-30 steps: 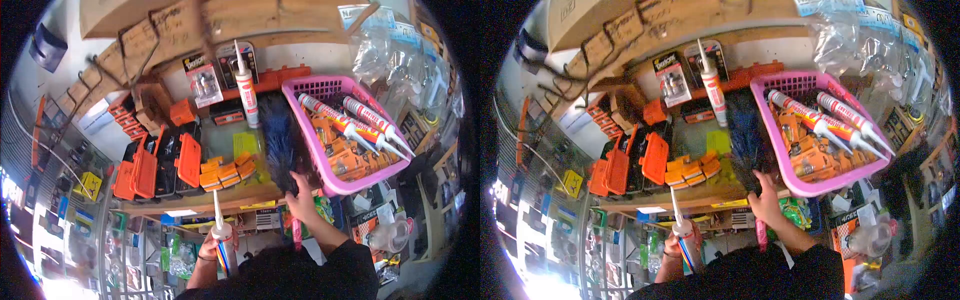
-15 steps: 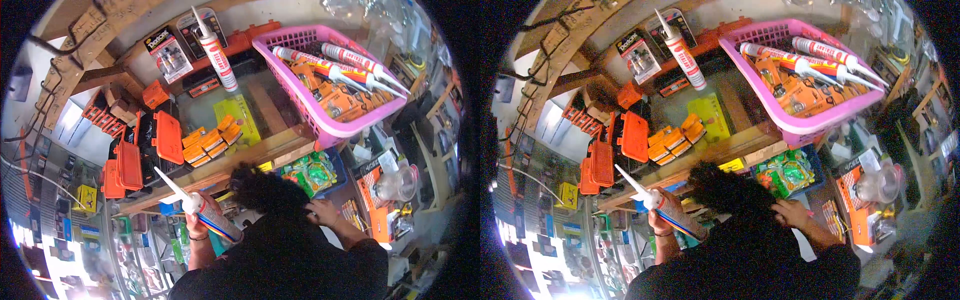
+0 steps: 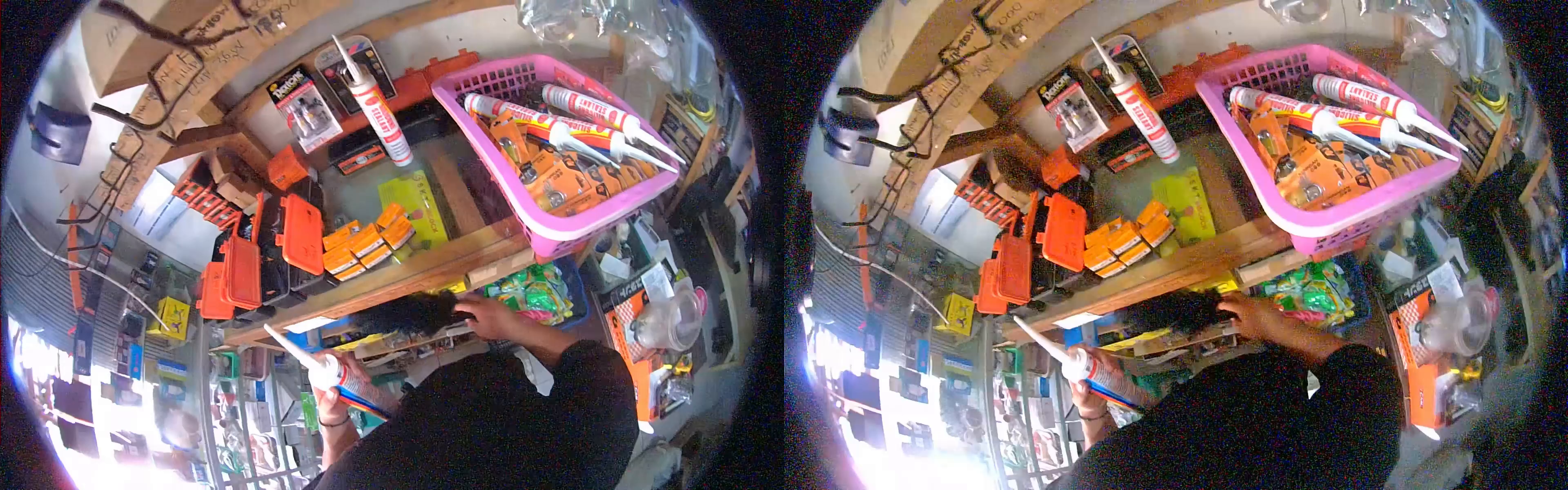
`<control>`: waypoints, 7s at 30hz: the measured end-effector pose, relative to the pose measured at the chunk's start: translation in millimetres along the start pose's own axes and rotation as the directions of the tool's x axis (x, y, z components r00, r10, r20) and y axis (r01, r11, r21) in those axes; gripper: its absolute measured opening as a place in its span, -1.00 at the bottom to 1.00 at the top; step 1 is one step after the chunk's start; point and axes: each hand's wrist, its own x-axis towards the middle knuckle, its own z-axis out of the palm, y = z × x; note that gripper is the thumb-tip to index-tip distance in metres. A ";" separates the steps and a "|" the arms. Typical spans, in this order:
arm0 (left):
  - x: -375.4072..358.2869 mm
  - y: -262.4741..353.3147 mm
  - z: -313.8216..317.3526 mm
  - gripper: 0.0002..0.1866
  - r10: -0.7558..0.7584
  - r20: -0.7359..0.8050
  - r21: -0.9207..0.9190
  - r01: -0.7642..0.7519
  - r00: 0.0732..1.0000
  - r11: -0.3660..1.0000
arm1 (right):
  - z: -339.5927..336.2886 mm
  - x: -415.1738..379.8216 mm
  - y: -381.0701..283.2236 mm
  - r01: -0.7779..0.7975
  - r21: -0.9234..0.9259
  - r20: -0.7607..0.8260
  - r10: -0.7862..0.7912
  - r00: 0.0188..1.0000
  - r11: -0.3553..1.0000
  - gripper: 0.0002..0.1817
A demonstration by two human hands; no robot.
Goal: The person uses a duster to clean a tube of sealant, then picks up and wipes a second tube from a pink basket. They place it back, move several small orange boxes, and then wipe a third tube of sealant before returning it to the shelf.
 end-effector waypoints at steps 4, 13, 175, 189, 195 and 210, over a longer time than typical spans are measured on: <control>-21.6 2.7 -2.1 -0.40 0.021 -0.157 -0.028 -0.026 0.987 0.999 | -10.9 15.6 11.0 -0.160 0.087 -0.093 0.168 0.982 0.983 -0.63; -38.2 2.9 1.5 -0.36 0.025 -0.195 0.018 -0.022 0.980 1.000 | 23.2 98.2 30.0 -0.081 0.053 -0.193 0.090 0.977 0.995 -0.72; 181.3 134.7 102.6 -0.72 -0.458 0.504 0.794 -0.602 0.732 -0.089 | -125.6 257.2 31.6 -0.263 0.412 -0.744 0.489 0.455 0.872 -0.45; 93.5 77.2 71.5 -0.67 -0.324 0.627 0.752 -0.443 0.708 0.488 | -91.3 180.0 2.4 -0.070 0.268 -0.527 0.206 0.825 0.961 -0.85; 84.6 24.2 48.7 -0.65 -0.190 0.505 0.650 -0.226 0.842 0.726 | -89.0 78.9 -59.5 0.070 -0.003 -0.350 -0.066 0.934 0.998 -0.88; 101.6 -58.9 69.7 -0.70 -0.066 0.287 0.518 -0.097 0.956 0.850 | -88.4 70.2 -56.3 0.063 -0.119 -0.353 -0.101 0.930 0.991 -0.83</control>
